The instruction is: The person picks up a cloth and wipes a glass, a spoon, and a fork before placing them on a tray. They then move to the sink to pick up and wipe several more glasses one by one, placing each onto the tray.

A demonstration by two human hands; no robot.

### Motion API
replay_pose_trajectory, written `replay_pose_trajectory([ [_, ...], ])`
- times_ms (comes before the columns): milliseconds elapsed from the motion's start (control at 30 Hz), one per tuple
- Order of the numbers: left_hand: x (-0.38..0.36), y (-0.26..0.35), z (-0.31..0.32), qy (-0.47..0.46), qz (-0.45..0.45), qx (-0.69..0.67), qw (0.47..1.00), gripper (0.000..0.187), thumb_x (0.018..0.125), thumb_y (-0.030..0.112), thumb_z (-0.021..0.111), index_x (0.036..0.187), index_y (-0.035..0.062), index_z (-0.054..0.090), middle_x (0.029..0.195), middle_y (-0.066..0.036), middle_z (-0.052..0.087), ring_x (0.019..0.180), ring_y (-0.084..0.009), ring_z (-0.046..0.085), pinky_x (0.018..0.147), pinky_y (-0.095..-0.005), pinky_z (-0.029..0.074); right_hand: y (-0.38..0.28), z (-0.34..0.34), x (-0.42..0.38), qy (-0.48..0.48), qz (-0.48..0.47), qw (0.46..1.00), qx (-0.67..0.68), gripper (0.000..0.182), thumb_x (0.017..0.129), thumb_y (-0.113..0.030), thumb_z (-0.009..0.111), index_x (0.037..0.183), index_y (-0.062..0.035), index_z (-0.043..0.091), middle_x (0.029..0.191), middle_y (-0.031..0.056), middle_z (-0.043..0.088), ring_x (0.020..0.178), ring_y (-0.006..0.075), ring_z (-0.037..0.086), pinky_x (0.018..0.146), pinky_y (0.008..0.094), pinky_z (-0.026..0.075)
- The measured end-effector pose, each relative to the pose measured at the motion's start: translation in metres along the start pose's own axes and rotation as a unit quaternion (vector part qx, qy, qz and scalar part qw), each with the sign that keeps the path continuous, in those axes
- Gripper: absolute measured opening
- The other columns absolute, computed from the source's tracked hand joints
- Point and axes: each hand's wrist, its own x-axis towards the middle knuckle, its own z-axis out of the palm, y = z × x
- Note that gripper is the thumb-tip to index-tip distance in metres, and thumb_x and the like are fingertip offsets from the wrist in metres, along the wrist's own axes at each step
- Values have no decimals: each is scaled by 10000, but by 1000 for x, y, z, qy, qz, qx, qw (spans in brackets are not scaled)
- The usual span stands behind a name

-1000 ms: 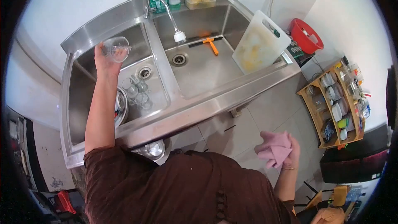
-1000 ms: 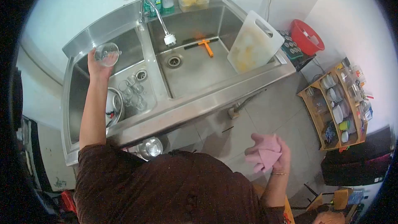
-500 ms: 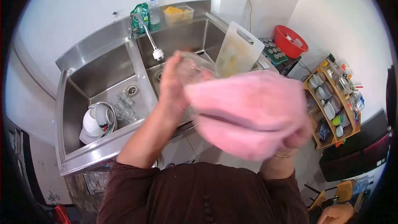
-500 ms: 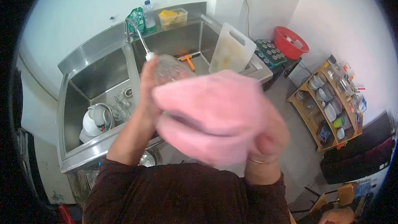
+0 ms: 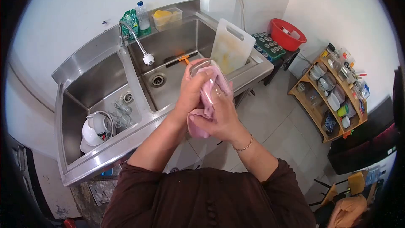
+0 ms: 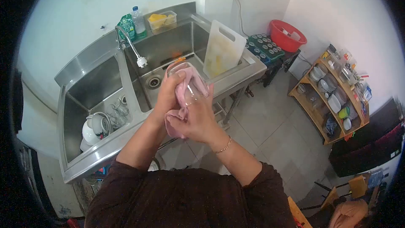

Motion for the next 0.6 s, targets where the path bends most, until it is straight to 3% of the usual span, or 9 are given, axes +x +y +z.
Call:
replay_pose_trajectory([
  [33, -2, 4, 1, 3, -21, -13, 1000, 424, 767, 124, 625, 1132, 40, 427, 962, -83, 538, 865, -178, 558, 774, -326, 495, 1, 6, 0, 1, -1, 1000, 0, 707, 712, -346, 674, 1273, -4, 414, 1253, 184, 472, 1247, 403, 360, 1039, 619, 52],
  [100, 3, 2, -8, -23, -21, -8, 999, 423, 764, 120, 628, 1126, 34, 426, 952, -82, 540, 858, -175, 560, 766, -326, 498, 8, 21, -3, 80, -53, 980, -172, 647, 697, -325, 663, 1225, -19, 448, 1194, 183, 514, 1185, 413, 425, 984, 713, 21],
  [133, 6, 2, -12, -48, -19, -4, 999, 423, 762, 116, 632, 1121, 28, 426, 943, -82, 541, 851, -173, 561, 757, -327, 500, 20, 26, -4, 79, -51, 981, -171, 647, 697, -325, 663, 1225, -19, 448, 1194, 183, 514, 1185, 413, 425, 984, 713, 21],
  [200, 6, -1, -15, -20, -26, 37, 999, 405, 761, 104, 632, 1102, 27, 428, 947, -93, 541, 831, -172, 567, 745, -321, 505, 43, 30, -1, 76, -152, 945, -279, 594, 687, -222, 641, 1216, -30, 453, 1122, 169, 541, 1163, 394, 457, 972, 728, 24],
  [233, 6, -8, -18, 11, -13, 63, 998, 395, 759, 98, 632, 1093, 28, 432, 944, -95, 543, 827, -174, 571, 744, -316, 505, 44, 31, 0, 75, -153, 945, -278, 594, 687, -222, 641, 1216, -30, 453, 1122, 169, 541, 1163, 394, 457, 972, 728, 24],
  [333, 7, -17, -26, 58, 16, 49, 997, 375, 752, 98, 640, 1064, 31, 443, 932, -97, 549, 827, -178, 577, 728, -313, 509, 37, 33, 2, 82, -116, 962, -231, 563, 679, -153, 629, 1205, -52, 458, 1091, 157, 541, 1144, 354, 482, 979, 725, 32],
  [400, 6, -14, -34, -6, -89, -122, 988, 396, 761, 109, 584, 1110, 14, 423, 914, -117, 553, 807, -195, 584, 719, -330, 515, 23, 35, -1, 60, 7, 996, -64, 495, 682, -141, 633, 1152, -61, 497, 1123, 142, 524, 1100, 317, 515, 972, 739, 19],
  [533, -6, -8, -28, -44, -118, -154, 980, 438, 752, 112, 606, 1130, 18, 404, 910, -116, 551, 813, -202, 584, 716, -342, 518, 5, 29, -10, 105, 28, 993, 37, 397, 700, -148, 638, 1075, -57, 546, 1064, 136, 549, 1050, 306, 539, 1007, 701, 32],
  [600, -5, -6, -25, 3, -72, 71, 995, 459, 748, 111, 620, 1137, 19, 395, 924, -119, 550, 843, -207, 582, 734, -347, 514, 24, 31, -18, 67, -73, 971, -218, 332, 705, -145, 648, 1016, -53, 579, 967, 126, 592, 1023, 304, 554, 1031, 632, 106],
])
